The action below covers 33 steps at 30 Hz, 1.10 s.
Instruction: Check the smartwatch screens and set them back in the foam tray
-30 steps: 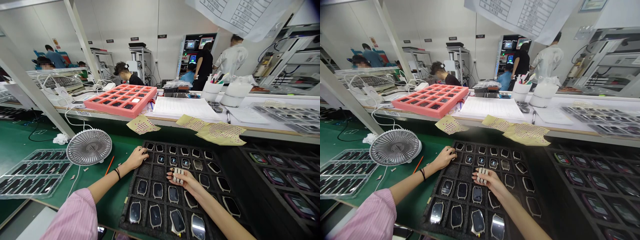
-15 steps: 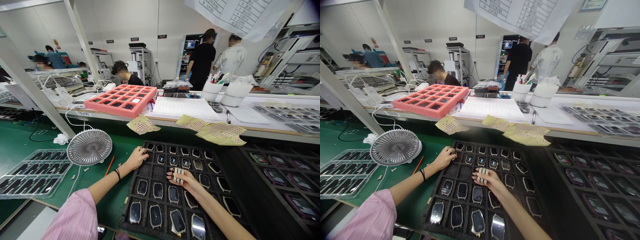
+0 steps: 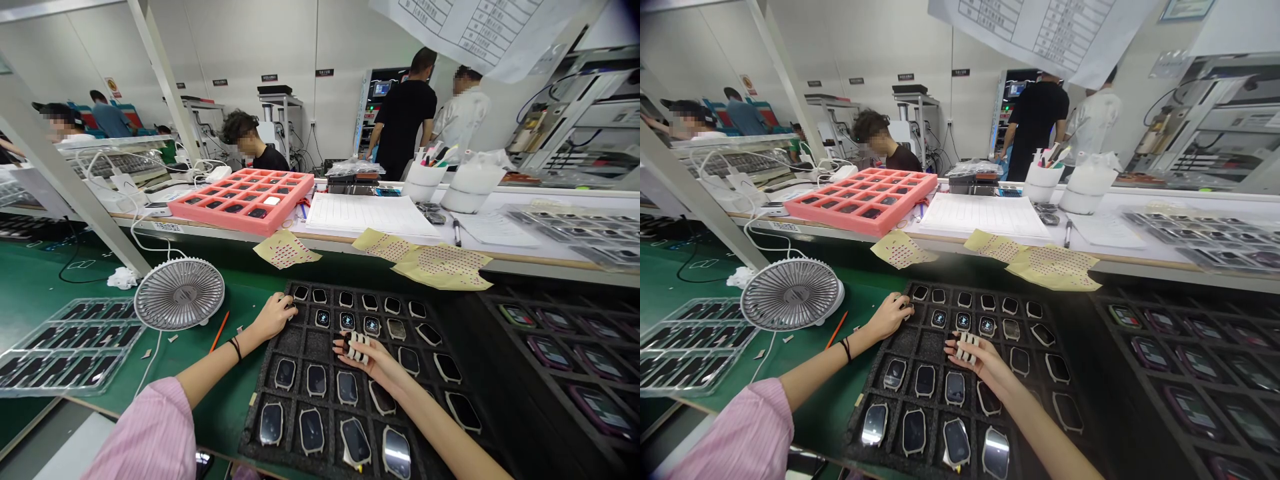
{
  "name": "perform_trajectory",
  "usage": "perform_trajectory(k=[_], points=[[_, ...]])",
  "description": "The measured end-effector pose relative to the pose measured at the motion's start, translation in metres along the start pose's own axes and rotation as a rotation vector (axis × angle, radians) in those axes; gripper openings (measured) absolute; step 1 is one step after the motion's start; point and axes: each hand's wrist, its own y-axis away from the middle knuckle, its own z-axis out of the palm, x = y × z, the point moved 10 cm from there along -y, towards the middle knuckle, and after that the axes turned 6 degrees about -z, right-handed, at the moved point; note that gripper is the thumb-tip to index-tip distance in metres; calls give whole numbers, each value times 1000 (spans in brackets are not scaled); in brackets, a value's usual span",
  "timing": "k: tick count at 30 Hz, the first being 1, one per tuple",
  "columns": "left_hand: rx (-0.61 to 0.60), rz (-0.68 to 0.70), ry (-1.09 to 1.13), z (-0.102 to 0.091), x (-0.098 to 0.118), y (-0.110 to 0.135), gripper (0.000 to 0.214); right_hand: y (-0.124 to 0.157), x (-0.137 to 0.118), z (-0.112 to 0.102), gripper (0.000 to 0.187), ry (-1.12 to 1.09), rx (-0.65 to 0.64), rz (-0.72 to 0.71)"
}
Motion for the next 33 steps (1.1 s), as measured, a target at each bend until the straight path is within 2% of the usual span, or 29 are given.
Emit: perform_trajectory(k=[4,8,13,17,23,28,33], points=[[-3,-1,8,0,1,0,28,2,-5,6,37,-48,10,19],[1,0,20,1,1,0,28,-1,-5,15,35,9,42,45],[-1,10,18,0,1,-1,27,-14,7,34,15,4,48,78],[1,14,12,-1,3,0,27,-20,17,40,18,33,62,84],[3,6,24,0,2,0,28,-7,9,29,15,81,99,54],[-8,10,33,2,1,-1,29,6,-10,9,16,133,183,13],[-14,7,31,2,1,-1,29,13,-16,2,16,116,167,-9]])
